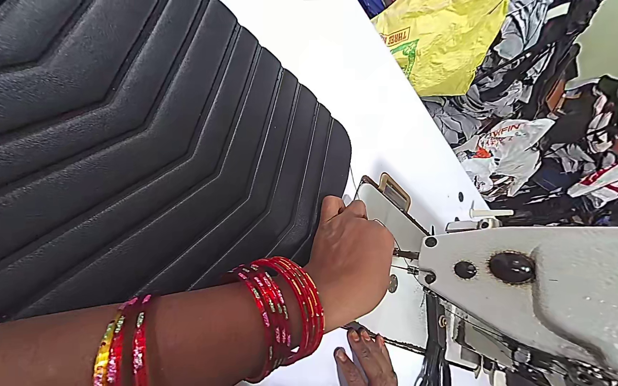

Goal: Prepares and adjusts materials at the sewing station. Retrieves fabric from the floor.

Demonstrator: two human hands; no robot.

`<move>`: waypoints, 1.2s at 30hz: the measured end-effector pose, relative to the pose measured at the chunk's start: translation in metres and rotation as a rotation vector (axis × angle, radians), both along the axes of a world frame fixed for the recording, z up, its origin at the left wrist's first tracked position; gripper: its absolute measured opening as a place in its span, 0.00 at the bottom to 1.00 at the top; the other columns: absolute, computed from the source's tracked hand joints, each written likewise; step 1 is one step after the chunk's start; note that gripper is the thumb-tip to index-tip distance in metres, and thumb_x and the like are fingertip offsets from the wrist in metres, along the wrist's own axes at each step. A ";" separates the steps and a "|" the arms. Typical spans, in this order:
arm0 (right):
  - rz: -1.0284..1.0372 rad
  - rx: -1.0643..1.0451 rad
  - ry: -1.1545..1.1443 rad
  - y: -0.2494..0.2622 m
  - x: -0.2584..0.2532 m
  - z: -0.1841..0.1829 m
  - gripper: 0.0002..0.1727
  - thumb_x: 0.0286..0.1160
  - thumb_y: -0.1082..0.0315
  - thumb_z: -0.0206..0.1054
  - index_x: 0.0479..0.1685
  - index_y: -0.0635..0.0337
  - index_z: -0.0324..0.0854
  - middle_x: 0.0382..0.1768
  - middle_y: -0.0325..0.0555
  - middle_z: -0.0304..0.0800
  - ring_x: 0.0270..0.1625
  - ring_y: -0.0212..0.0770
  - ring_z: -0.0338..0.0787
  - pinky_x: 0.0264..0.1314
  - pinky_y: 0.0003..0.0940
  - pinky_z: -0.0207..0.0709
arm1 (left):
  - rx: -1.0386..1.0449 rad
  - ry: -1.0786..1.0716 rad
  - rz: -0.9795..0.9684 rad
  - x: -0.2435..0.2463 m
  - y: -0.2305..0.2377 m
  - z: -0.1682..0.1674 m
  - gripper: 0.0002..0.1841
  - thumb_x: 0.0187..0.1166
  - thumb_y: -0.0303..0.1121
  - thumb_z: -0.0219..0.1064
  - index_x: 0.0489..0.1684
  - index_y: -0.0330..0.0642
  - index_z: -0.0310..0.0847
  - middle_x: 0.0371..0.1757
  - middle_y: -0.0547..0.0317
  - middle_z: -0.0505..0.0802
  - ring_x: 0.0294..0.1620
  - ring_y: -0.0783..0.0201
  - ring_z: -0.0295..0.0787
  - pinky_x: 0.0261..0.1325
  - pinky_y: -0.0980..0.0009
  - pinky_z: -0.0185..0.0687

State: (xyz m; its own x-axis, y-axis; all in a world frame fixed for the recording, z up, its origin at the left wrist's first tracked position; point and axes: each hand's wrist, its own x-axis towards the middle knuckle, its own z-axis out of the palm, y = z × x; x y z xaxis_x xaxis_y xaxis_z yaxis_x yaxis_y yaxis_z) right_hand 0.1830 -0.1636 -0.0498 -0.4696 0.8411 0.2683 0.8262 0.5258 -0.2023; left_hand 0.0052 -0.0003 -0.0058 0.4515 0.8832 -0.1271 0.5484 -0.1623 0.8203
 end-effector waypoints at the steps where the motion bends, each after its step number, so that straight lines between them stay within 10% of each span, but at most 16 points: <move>1: 0.001 0.000 0.000 0.000 0.000 0.000 0.23 0.91 0.44 0.49 0.61 0.51 0.78 0.72 0.41 0.81 0.87 0.30 0.66 0.93 0.34 0.44 | 0.001 0.004 0.001 0.000 0.000 0.000 0.08 0.82 0.39 0.70 0.38 0.54 0.96 0.39 0.64 0.95 0.59 0.61 0.81 0.67 0.52 0.53; 9: -0.082 -0.077 0.131 0.009 -0.001 0.010 0.24 0.90 0.44 0.51 0.57 0.54 0.81 0.61 0.39 0.88 0.75 0.27 0.78 0.84 0.27 0.60 | 0.029 0.014 -0.021 0.001 0.000 0.000 0.09 0.81 0.40 0.70 0.41 0.48 0.96 0.45 0.61 0.95 0.60 0.58 0.81 0.67 0.50 0.54; 14: -0.279 -0.241 0.657 0.061 -0.004 0.025 0.14 0.83 0.69 0.61 0.63 0.64 0.78 0.59 0.27 0.89 0.58 0.18 0.88 0.62 0.19 0.83 | -0.018 0.023 -0.045 -0.002 0.001 0.006 0.12 0.85 0.39 0.66 0.45 0.44 0.94 0.47 0.58 0.95 0.62 0.57 0.80 0.71 0.50 0.53; 22: -0.490 -0.122 0.697 0.100 -0.025 0.029 0.04 0.69 0.79 0.68 0.38 0.69 0.87 0.34 0.28 0.95 0.41 0.13 0.91 0.52 0.13 0.85 | -0.048 0.022 -0.081 -0.006 0.002 0.010 0.12 0.87 0.38 0.64 0.48 0.42 0.93 0.48 0.55 0.94 0.62 0.56 0.79 0.71 0.51 0.53; 36: -0.526 -0.113 0.647 0.107 -0.030 0.027 0.05 0.66 0.80 0.68 0.38 0.72 0.84 0.31 0.28 0.91 0.38 0.09 0.87 0.48 0.09 0.81 | -0.087 0.025 -0.107 -0.008 0.003 0.012 0.13 0.88 0.37 0.62 0.52 0.42 0.91 0.52 0.54 0.93 0.66 0.55 0.78 0.73 0.51 0.52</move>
